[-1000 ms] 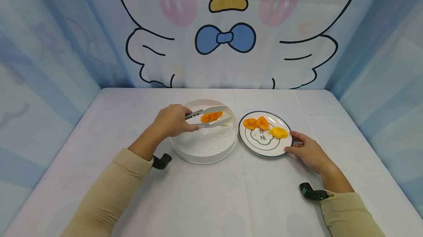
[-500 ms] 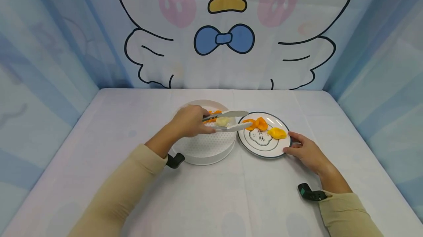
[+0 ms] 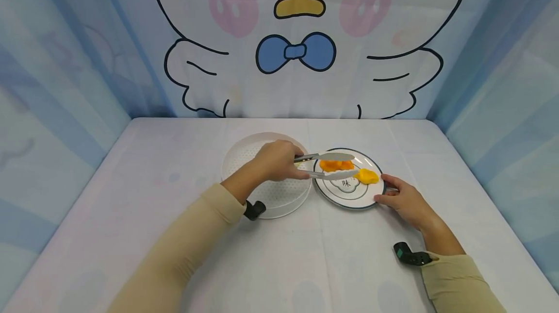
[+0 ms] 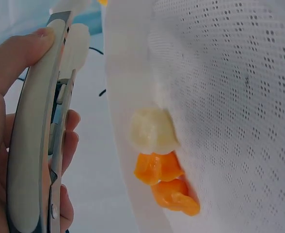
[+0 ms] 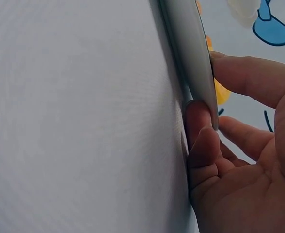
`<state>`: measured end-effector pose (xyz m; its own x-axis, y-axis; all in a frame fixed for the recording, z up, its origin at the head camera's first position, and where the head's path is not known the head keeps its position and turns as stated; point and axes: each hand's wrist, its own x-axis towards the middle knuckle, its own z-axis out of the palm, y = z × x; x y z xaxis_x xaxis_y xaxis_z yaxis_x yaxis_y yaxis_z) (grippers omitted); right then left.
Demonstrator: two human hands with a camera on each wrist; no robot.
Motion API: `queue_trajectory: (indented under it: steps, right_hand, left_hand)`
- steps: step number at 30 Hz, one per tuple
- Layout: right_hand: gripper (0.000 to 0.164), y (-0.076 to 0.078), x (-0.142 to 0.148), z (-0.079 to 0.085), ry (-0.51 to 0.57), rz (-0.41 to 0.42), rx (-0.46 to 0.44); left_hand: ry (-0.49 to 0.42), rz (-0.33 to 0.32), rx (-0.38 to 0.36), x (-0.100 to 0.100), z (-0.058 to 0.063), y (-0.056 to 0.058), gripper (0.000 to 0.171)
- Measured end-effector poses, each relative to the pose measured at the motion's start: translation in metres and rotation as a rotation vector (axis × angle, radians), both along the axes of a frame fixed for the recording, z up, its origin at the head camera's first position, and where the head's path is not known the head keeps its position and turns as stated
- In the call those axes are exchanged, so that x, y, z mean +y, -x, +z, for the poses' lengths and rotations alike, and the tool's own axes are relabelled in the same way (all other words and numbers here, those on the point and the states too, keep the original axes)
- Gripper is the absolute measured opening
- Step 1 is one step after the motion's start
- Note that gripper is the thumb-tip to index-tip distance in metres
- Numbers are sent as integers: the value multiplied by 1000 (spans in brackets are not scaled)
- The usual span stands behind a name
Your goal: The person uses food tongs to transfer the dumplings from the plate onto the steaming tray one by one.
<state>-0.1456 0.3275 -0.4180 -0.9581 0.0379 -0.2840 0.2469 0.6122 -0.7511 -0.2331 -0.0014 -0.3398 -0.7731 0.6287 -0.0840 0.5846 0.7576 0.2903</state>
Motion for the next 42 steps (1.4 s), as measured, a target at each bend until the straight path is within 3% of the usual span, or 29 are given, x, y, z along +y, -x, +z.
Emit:
queue_trajectory:
  steps: [6,13,28,42]
  right_hand:
    - [86,0,0,0,-11,10,11]
    - [85,0,1,0,-8,10,17]
    - [85,-1,1,0,21,5,22]
    - [84,-1,1,-1,15,1,21]
  left_hand:
    - [-6,1,-40,10,-5,3,49]
    - [37,25,-60,19,-4,3,55]
    - [94,26,-80,41,-4,2,47]
    - [108,57,-119,46,-6,2,52]
